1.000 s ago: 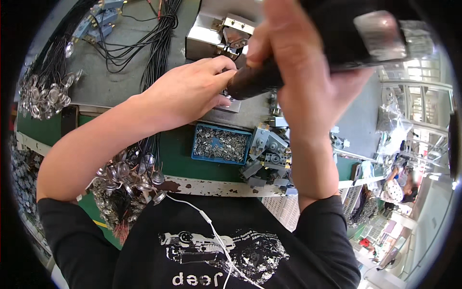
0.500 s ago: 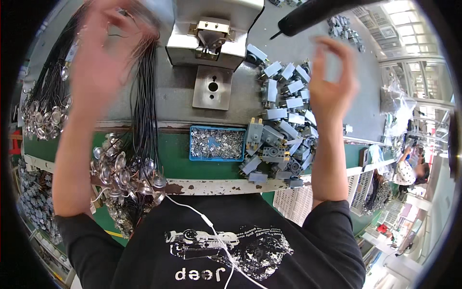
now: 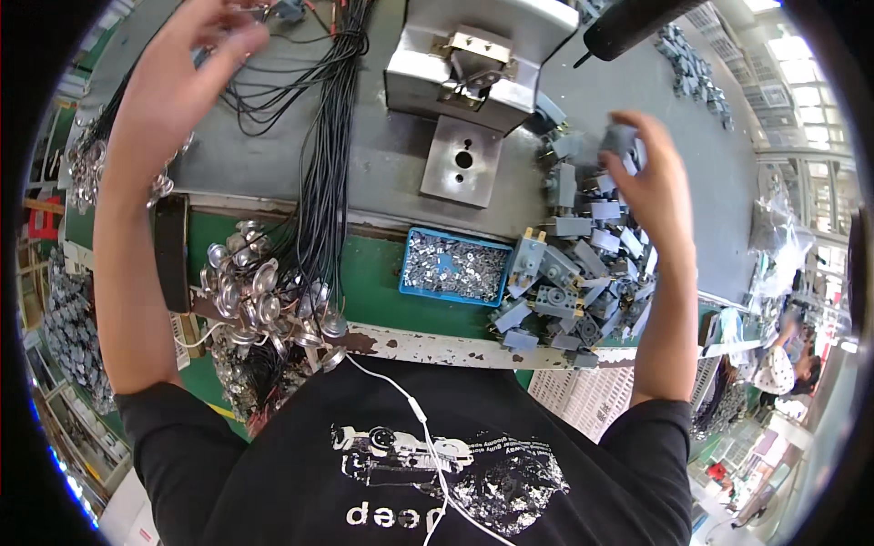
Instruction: Assembling small electronic and mechanical components using an electric screwdriver at a factory workstation.
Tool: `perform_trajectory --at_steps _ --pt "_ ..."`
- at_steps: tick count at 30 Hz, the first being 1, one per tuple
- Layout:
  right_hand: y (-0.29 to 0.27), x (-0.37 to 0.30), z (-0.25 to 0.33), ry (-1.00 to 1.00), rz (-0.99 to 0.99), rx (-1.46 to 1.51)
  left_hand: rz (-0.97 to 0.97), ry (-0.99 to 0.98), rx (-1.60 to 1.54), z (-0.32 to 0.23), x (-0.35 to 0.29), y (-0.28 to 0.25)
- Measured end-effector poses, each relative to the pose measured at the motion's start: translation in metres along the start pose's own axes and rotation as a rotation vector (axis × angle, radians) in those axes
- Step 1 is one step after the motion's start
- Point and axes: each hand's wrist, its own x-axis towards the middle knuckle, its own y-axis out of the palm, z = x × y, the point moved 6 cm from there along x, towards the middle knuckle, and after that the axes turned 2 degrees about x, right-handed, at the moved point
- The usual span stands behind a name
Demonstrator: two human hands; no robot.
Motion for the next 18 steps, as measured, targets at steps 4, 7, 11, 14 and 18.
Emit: perform_trajectory --at_steps 4,7,11,14,18 --pt "-0.017 -0.027 0.06 -0.245 0.006 0.568 0.672 0.169 -0.033 -0.044 -0.057 0.053" --pt "0.012 -0.025 0.113 -0.393 0.199 0.839 0.675 0.333 0.143 -0.052 -0.071 0.054" --pt "0.032 -0.022 0.106 -0.296 0.153 0.991 0.545 0.395 -0.006 -0.066 -0.057 0.04" --pt "0.032 -0.024 0.112 -0.27 0.136 0.944 0.338 0.281 -0.299 -0.068 -0.045 0.029" --pt "0.023 -0.026 0.11 -0.242 0.224 0.629 0.485 0.511 -0.186 -0.094 -0.05 0.056"
